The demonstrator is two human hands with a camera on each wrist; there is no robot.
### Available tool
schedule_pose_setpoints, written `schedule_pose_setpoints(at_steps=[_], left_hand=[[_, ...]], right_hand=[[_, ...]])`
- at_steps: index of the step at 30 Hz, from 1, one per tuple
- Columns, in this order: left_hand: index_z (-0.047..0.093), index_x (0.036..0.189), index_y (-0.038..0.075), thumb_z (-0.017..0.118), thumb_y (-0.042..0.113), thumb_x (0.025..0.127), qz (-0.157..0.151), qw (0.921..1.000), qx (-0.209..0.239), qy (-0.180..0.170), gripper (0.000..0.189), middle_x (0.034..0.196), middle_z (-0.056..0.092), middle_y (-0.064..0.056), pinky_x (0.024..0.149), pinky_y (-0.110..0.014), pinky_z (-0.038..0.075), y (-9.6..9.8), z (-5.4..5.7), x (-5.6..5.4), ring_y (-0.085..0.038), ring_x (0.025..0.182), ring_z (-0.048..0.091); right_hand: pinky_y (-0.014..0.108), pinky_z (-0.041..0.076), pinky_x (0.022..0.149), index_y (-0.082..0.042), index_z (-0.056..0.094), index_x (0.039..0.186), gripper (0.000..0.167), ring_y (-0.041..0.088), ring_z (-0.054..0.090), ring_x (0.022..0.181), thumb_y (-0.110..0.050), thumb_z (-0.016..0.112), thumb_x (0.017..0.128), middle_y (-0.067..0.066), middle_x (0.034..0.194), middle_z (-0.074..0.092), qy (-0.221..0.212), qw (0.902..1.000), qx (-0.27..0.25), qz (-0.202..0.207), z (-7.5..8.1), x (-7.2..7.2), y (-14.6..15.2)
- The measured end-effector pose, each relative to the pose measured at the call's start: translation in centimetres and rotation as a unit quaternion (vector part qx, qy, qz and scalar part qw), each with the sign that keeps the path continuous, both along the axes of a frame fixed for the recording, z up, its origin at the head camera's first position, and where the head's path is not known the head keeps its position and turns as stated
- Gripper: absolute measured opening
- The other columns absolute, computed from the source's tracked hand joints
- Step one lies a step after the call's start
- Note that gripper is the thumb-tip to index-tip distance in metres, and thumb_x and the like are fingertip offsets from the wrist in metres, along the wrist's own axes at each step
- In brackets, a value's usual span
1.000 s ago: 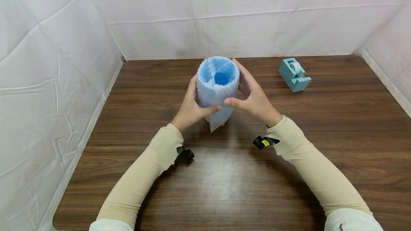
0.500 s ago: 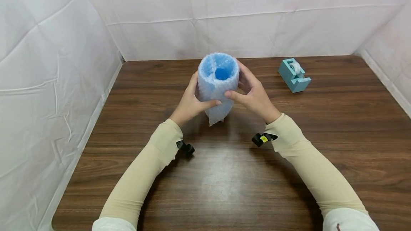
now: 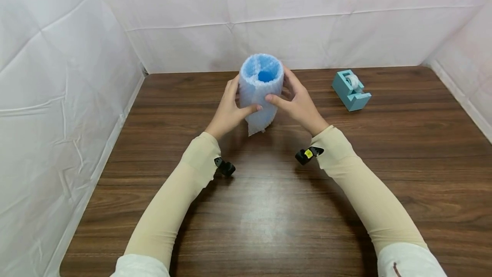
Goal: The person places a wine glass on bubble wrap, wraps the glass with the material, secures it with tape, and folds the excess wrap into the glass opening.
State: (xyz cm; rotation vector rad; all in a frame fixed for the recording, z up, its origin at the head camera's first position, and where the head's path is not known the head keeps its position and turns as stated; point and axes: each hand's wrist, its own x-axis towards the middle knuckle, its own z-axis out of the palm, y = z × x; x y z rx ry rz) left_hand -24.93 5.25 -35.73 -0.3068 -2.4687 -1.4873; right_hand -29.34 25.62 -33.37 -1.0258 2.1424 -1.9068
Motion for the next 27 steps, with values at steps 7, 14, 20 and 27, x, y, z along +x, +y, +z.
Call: schedule_pose_setpoints(at_steps=[7,14,20,27], left_hand=[[0.024,0.153,0.023,0.078,0.026,0.081,0.021,0.9996,-0.017,-0.013,0.09,0.143,0.037,-0.006,0.106,-0.038,0.039,0.0,-0.1,-1.3,-0.019,0.129,0.042],[0.024,0.153,0.022,0.077,0.028,0.082,0.034,0.9985,-0.032,-0.029,0.089,0.146,0.04,-0.003,0.105,-0.037,0.041,-0.1,-0.3,-2.2,-0.02,0.127,0.045],[0.024,0.153,0.023,0.076,0.027,0.084,0.044,0.9968,-0.025,-0.061,0.086,0.142,0.046,-0.004,0.098,-0.04,0.047,0.1,-0.9,-2.6,-0.022,0.121,0.05],[0.021,0.154,0.026,0.073,0.029,0.086,0.046,0.9958,-0.004,-0.079,0.086,0.145,0.046,-0.006,0.097,-0.042,0.048,0.4,-1.2,-2.9,-0.025,0.123,0.051]], right_hand=[[0.05,0.034,0.111,-0.031,0.025,0.152,0.079,0.025,0.04,0.137,-0.02,0.071,0.088,0.003,0.152,0.036,-0.006,0.9999,0.013,-0.006,-1.9,-2.6,-0.3],[0.049,0.034,0.111,-0.035,0.021,0.152,0.08,0.026,0.04,0.137,-0.027,0.07,0.089,0.004,0.153,0.034,-0.013,0.999,0.04,-0.017,-2.2,-3.4,-0.7],[0.051,0.032,0.112,-0.025,0.017,0.155,0.08,0.03,0.037,0.138,-0.021,0.066,0.092,0.009,0.154,0.032,-0.031,0.9975,0.062,-0.013,-1.3,-2.8,-0.7],[0.053,0.033,0.11,-0.013,0.014,0.155,0.078,0.033,0.037,0.137,-0.014,0.062,0.094,0.016,0.152,0.031,-0.037,0.997,0.064,-0.023,-0.6,-2.0,-0.7]])
